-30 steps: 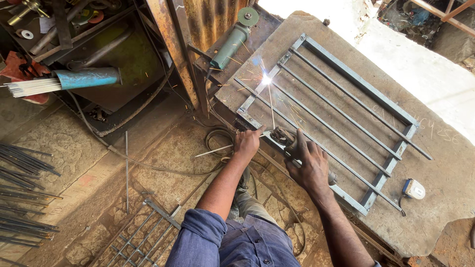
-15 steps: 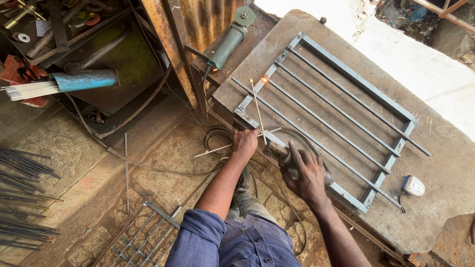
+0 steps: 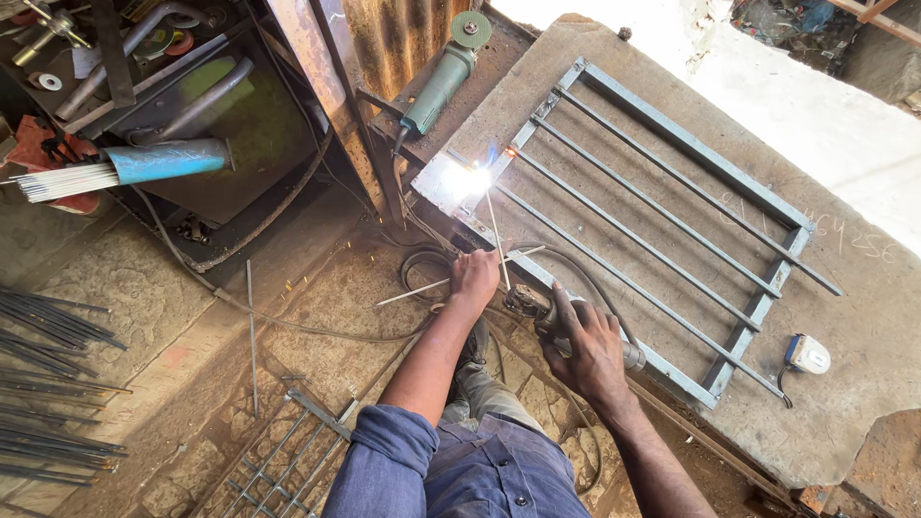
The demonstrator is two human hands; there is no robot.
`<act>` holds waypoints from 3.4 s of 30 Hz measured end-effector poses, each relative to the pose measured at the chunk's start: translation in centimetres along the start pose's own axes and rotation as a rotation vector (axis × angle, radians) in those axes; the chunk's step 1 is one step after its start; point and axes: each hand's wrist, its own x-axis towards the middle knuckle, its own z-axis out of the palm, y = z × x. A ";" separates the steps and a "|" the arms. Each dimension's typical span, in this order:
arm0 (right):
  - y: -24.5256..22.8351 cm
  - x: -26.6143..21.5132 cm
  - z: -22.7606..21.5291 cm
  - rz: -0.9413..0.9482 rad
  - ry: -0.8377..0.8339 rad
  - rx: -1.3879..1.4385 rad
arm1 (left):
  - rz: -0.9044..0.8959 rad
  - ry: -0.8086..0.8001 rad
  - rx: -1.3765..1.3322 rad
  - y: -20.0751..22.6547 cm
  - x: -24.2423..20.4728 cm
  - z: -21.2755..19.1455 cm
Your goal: The person welds the bars of a small metal frame using a handheld welding electrode holder, applying sparks to various joints.
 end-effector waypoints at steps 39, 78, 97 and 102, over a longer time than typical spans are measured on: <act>-3.1 2.3 -2.8 0.036 -0.091 -0.004 | -0.013 -0.009 -0.161 1.3 -1.6 -5.0; -0.5 0.2 -3.0 0.062 0.275 0.455 | 0.065 0.031 -0.013 -0.6 -1.1 -1.6; 20.9 -22.7 -10.1 0.257 1.871 1.857 | 0.631 0.125 -0.513 15.9 5.6 -24.5; 24.5 -24.3 -8.9 0.121 1.950 1.975 | 0.678 0.252 -0.418 22.2 11.0 -19.1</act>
